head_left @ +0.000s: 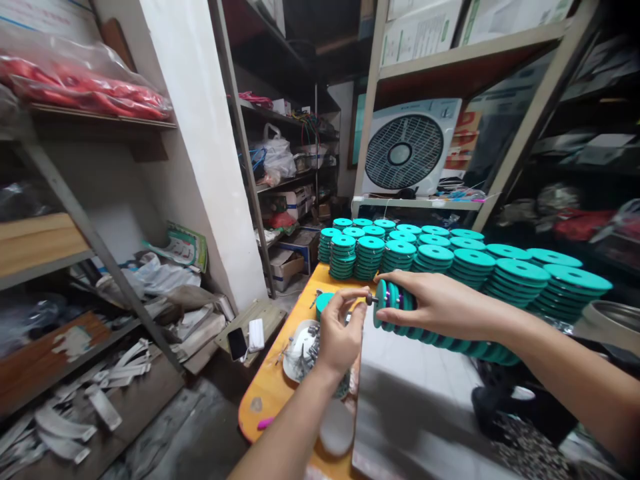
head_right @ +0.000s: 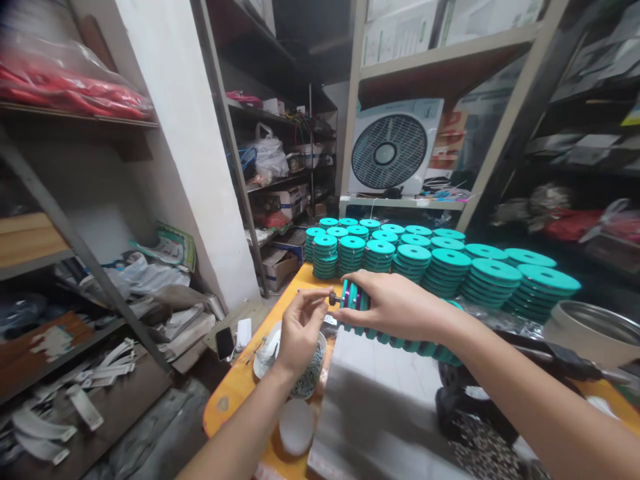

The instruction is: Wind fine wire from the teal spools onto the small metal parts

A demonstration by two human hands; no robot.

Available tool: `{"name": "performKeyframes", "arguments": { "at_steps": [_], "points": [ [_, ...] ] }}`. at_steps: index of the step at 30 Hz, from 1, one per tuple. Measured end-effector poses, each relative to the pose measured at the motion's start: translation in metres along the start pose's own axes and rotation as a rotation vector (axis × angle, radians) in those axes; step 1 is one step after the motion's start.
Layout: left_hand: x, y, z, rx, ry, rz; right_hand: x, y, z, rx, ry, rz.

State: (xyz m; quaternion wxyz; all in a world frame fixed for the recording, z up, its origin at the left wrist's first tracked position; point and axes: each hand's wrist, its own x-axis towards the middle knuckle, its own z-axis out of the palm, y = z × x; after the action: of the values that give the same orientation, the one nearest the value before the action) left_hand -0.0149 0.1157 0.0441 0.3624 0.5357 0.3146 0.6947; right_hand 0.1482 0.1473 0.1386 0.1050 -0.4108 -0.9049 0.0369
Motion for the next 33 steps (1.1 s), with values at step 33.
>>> {"name": "performKeyframes", "arguments": {
  "at_steps": [33],
  "points": [
    [0.020, -0.016, 0.014, 0.315, -0.183, 0.144, -0.002, -0.004, -0.001, -0.022, 0.008, -0.016]
  ]
}}
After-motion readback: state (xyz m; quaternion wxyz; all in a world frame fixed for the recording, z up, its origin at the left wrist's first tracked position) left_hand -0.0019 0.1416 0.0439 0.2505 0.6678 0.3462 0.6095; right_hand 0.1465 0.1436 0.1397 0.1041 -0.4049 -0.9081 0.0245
